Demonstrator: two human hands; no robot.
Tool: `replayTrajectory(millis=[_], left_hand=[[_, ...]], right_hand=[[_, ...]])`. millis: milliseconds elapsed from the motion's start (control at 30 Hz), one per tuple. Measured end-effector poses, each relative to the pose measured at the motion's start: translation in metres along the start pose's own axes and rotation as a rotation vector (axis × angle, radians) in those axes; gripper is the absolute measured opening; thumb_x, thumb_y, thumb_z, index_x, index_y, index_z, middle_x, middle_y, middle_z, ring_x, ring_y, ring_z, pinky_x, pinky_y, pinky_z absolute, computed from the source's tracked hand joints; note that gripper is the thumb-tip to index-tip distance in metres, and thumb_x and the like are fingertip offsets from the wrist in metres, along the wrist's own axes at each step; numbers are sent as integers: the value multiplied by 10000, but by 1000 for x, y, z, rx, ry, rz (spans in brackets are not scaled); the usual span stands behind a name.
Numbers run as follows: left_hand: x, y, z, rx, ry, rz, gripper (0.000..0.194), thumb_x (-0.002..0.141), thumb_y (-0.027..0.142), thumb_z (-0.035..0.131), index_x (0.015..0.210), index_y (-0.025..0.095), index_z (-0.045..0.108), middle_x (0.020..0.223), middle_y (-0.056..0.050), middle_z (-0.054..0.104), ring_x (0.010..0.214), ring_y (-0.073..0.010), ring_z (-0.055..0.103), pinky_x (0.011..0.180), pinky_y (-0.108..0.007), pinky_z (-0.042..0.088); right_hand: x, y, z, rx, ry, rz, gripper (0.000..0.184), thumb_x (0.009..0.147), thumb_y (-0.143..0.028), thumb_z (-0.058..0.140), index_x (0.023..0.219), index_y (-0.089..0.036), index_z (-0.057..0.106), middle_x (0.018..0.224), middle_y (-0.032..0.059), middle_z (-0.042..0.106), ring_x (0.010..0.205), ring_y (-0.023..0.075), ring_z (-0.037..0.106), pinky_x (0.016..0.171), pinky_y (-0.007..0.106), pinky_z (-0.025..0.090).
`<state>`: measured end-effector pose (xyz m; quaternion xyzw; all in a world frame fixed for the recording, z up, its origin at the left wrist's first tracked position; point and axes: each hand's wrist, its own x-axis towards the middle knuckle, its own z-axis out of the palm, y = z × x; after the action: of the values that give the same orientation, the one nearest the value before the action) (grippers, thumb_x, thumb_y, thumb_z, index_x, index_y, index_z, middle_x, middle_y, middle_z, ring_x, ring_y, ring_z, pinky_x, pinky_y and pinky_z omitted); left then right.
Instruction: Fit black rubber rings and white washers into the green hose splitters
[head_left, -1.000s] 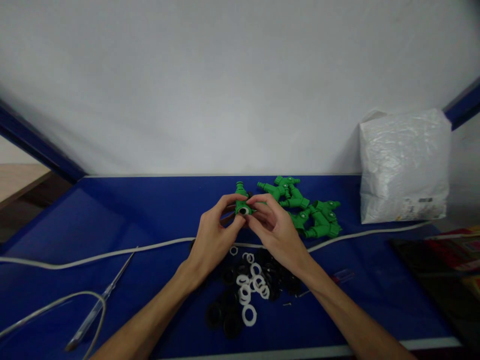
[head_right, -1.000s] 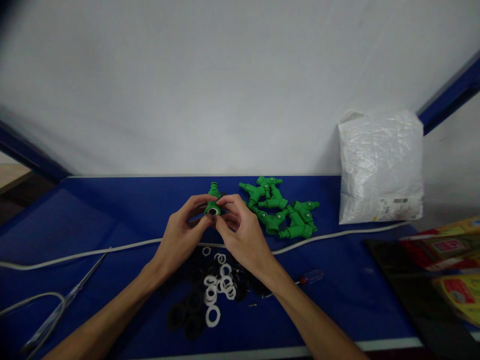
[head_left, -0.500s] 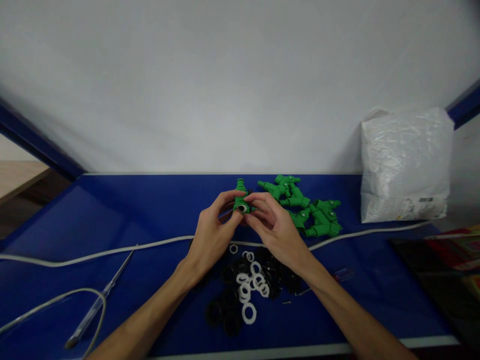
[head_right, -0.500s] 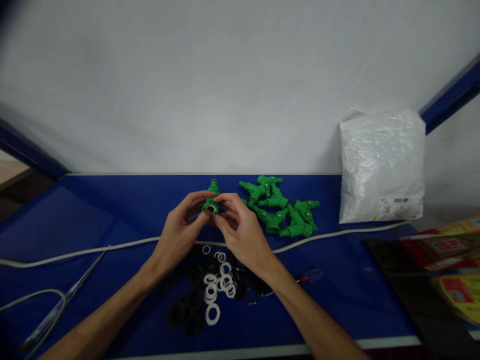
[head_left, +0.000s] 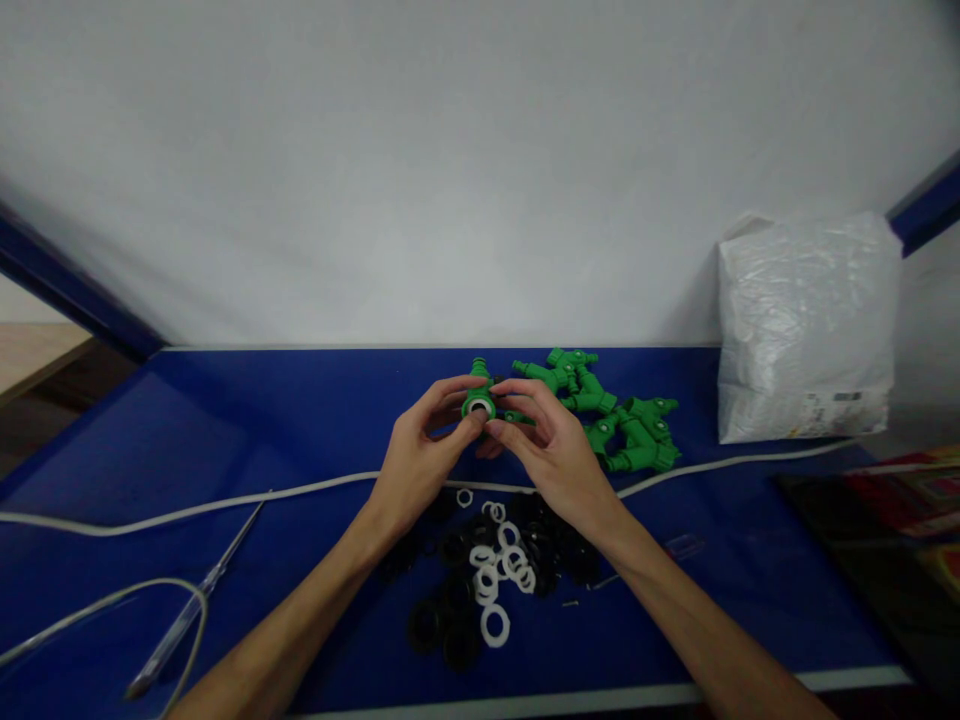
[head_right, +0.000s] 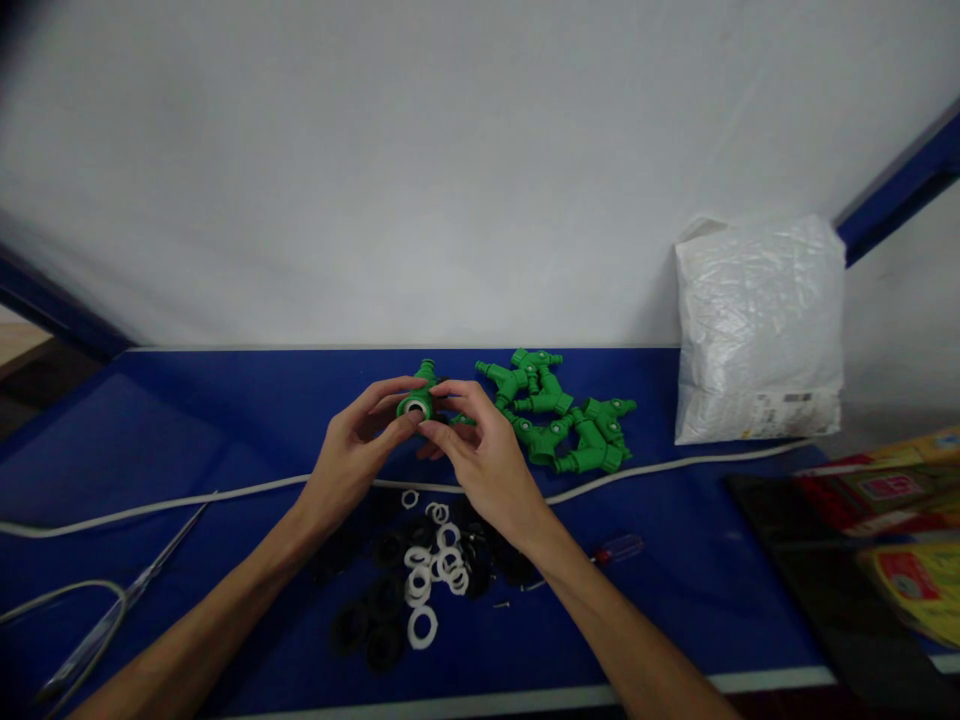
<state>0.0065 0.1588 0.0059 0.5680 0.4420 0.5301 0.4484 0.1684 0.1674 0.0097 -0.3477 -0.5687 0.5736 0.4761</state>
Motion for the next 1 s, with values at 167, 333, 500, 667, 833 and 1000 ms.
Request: replayTrajectory(millis=[167, 333, 500, 667, 833, 1000], left_hand=[[2, -1, 0, -67, 3, -44, 356, 856, 358, 728, 1162, 187, 665, 1091, -77, 760, 1046, -230, 710, 949, -349, 548], [2, -3, 0, -69, 6, -14, 329, 856, 337, 732, 1148, 199, 674, 1085, -65, 760, 1042, -216, 709, 957, -335, 540], [2, -4, 0, -46, 12, -6, 326, 858, 328, 729, 1148, 192, 672, 1097, -69, 755, 1045, -214, 706, 958, -331, 538], [1, -2, 2, -75, -3, -19, 323, 878, 326, 708, 1171, 195, 667, 1153, -67, 747, 1097, -206, 688, 996, -319, 513], [0, -1, 5, -75, -7, -19, 320, 907, 346, 667, 1188, 194, 657, 1187, -73, 735, 1130, -208, 673, 994, -311, 510], [0, -2, 5, -59, 4, -12, 304, 914, 352, 655, 1176, 199, 672, 1162, -59, 735, 1100, -190, 675, 950, -274, 518]], right_hand=[[1, -2, -1, -25, 18, -6, 288, 839, -363, 750, 1054, -273, 580, 1053, -12, 684, 646, 127, 697, 677, 313, 588], [1, -3, -1, -27, 16, -7, 293, 818, -360, 769, 1029, -273, 584, 1024, -17, 681, 636, 128, 696, 651, 307, 587], [1, -1, -2, -38, 14, -6, 306, 811, -357, 777, 1034, -275, 585, 1021, -12, 682, 667, 133, 697, 672, 307, 582], [1, 0, -2, -55, 29, -16, 301, 820, -335, 771, 1039, -270, 575, 1054, -11, 673, 668, 123, 696, 689, 297, 572], [1, 2, -1, -51, 40, -28, 303, 813, -350, 773, 1026, -273, 572, 1080, -8, 657, 675, 118, 689, 691, 288, 574], [1, 4, -3, -72, 27, -27, 295, 808, -374, 774, 985, -264, 565, 1030, -22, 649, 708, 132, 694, 721, 295, 575]])
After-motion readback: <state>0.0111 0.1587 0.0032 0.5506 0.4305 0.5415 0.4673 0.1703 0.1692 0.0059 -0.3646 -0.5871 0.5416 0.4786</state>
